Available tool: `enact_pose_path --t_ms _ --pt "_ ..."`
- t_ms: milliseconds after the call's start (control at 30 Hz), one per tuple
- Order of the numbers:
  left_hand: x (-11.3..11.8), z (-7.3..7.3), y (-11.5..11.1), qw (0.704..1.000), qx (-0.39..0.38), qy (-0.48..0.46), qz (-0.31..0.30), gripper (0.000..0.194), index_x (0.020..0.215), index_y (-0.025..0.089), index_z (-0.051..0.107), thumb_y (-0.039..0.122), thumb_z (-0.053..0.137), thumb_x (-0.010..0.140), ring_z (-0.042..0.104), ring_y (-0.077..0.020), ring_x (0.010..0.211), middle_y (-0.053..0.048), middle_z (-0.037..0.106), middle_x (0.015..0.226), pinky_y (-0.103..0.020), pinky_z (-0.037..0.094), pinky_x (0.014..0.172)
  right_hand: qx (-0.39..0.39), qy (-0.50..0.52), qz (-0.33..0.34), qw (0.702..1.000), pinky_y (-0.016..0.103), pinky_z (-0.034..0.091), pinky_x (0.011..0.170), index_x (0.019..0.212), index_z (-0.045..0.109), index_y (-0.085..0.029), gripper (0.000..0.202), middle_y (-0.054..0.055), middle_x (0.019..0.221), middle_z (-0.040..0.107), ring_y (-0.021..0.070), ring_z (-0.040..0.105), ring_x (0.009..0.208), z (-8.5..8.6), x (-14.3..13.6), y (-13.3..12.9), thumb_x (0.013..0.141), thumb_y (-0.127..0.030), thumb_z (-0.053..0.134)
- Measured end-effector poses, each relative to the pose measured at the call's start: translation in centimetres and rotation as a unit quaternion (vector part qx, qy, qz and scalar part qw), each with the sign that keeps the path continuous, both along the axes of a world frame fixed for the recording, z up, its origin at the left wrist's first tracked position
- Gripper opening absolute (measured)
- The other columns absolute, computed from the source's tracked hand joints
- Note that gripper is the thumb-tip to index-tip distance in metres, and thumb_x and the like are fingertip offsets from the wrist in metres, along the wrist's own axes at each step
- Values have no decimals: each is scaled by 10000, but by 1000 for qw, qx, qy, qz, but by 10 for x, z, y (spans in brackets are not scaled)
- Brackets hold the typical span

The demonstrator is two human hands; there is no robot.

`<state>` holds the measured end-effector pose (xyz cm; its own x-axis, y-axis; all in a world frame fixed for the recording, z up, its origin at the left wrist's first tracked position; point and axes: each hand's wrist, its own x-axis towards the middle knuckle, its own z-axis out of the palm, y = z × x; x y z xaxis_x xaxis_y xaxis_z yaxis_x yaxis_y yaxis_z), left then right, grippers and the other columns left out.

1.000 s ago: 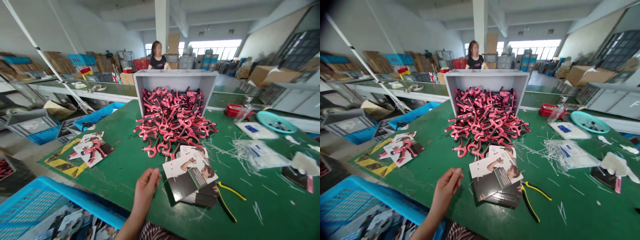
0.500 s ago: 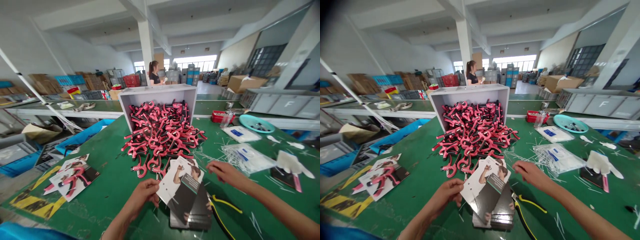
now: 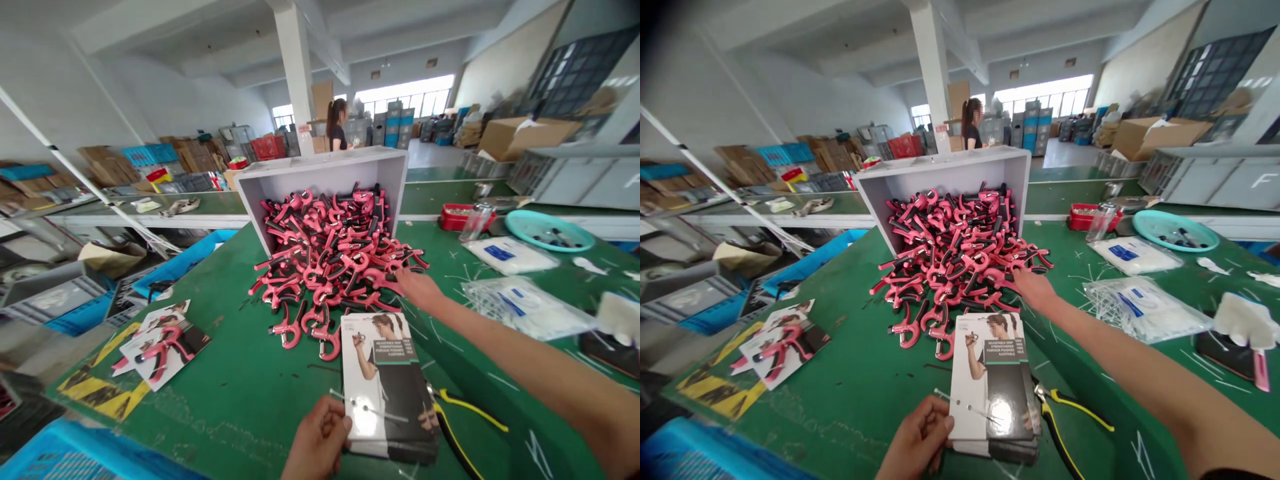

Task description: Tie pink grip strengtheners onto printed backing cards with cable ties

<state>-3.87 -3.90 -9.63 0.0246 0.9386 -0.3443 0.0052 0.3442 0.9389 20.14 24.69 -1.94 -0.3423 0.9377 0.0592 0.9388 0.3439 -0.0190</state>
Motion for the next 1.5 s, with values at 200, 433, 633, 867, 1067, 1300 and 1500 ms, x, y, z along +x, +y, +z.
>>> enact_pose_path --t_ms 200,433,633,867,1067,1300,1500 --pt "-41 41 15 982 75 133 110 308 1006 192 610 475 549 901 563 -127 566 -9 666 751 -235 450 553 -46 97 -54 993 276 439 529 1039 536 -138 262 124 880 677 195 641 631 38 63 -54 978 -364 419" --pt "-23 74 69 945 273 176 36 437 1329 237 510 356 579 914 630 -178 953 -80 635 1183 -322 510 871 -429 449 6 784 186 291 296 994 477 -212 352 8 853 677 40 404 331 35 12 -157 896 -548 518" --pt "-12 50 71 911 328 243 -49 238 1142 244 661 290 599 917 597 -211 1051 -63 673 1110 -371 469 944 -379 336 22 862 254 451 469 897 513 -212 273 14 716 678 135 580 475 14 -7 -192 943 -472 442" --pt "-14 46 72 893 345 287 -25 267 1195 239 640 291 546 951 542 -232 1146 -79 650 1182 -418 406 1019 -102 233 65 965 408 493 857 1093 604 -271 230 78 1077 648 261 624 983 13 17 -212 960 -415 486" --pt "12 67 107 876 356 297 -137 229 1120 218 686 211 595 910 551 -235 1149 -74 665 1187 -420 370 1040 -106 312 117 937 367 487 851 925 659 -254 126 59 1017 588 218 577 950 -5 -25 -218 954 -296 544" --pt "26 65 96 902 343 236 -120 47 877 215 726 198 688 854 601 -200 981 -24 727 931 -354 404 928 -79 449 65 888 383 451 918 826 662 -238 127 39 1000 598 219 573 998 -23 -31 -197 927 -283 600" --pt "25 56 92 911 332 224 -99 71 896 227 735 198 677 868 602 -194 929 -8 737 882 -348 396 901 -54 460 89 882 434 367 1028 877 681 -257 158 43 1202 578 239 501 1171 -27 -29 -197 961 -295 553"
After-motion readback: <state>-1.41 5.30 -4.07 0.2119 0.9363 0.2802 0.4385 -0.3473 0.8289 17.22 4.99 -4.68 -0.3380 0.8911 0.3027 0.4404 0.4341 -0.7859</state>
